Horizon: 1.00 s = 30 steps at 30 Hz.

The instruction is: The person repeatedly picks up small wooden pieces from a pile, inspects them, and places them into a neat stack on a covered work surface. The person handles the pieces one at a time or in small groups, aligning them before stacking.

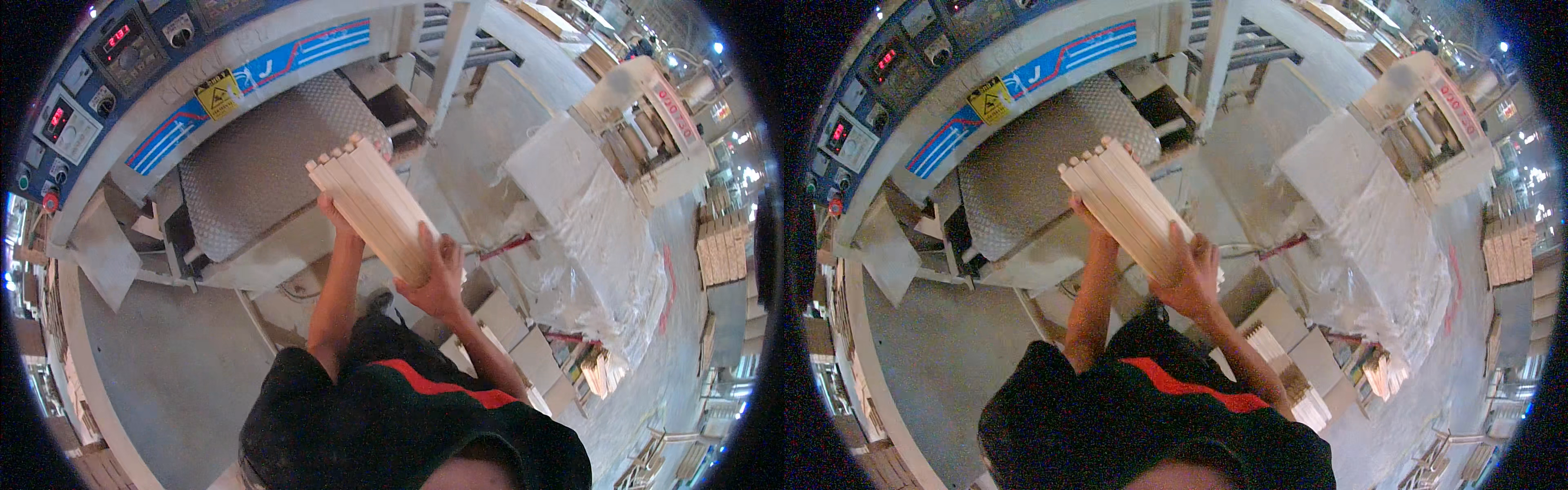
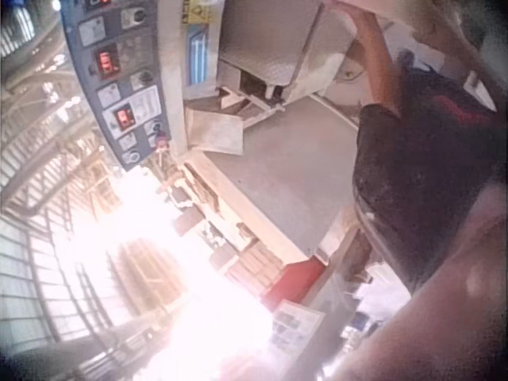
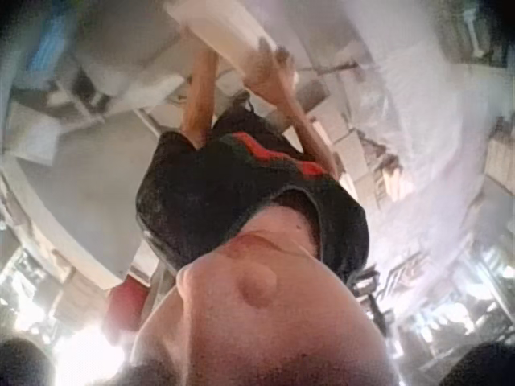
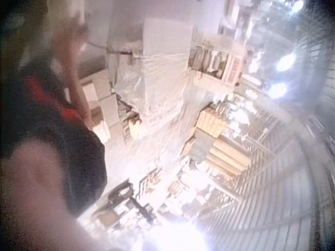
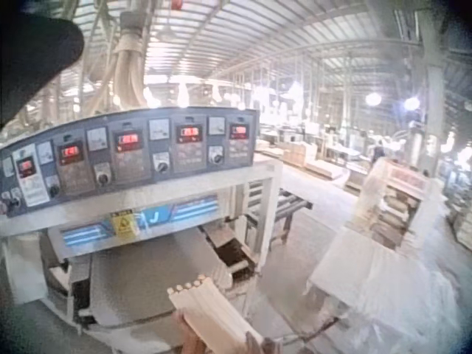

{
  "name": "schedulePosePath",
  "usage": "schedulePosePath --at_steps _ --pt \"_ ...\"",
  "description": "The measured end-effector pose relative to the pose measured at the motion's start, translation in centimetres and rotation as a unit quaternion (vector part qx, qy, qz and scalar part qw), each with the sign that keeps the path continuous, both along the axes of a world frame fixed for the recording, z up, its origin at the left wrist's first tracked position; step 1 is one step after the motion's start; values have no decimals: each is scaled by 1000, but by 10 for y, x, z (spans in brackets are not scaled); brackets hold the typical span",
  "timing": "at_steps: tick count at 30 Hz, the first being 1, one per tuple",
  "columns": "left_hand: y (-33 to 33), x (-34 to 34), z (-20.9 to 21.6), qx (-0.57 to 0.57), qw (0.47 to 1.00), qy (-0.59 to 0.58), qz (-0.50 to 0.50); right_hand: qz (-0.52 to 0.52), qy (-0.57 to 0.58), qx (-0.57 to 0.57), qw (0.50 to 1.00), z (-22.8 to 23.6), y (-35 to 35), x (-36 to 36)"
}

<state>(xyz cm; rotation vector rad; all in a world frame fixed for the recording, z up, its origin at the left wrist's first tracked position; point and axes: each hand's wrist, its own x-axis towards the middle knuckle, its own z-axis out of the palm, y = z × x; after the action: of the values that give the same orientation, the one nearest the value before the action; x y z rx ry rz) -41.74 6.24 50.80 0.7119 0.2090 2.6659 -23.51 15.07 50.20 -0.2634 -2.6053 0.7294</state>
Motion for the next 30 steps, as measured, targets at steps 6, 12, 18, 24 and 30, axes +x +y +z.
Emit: schedulePosePath --at_steps 6,12,18,24,30 --pt "-24 -67 -168 -92 955 -272 -75 -42 -145 10 988 -31 -35 -160" --pt "-69 -31 -167 -27 946 -292 -138 -99 -126 52 986 -67 -43 -340" --pt "-196 24 -203 -78 899 -428 49 -100 -91 34 990 -105 -74 -455" --pt "-239 47 -211 -166 859 -473 103 -89 -46 33 994 -101 -67 -475" --pt "-152 14 -209 -258 856 -444 -67 -78 111 -59 989 -126 -15 -290"
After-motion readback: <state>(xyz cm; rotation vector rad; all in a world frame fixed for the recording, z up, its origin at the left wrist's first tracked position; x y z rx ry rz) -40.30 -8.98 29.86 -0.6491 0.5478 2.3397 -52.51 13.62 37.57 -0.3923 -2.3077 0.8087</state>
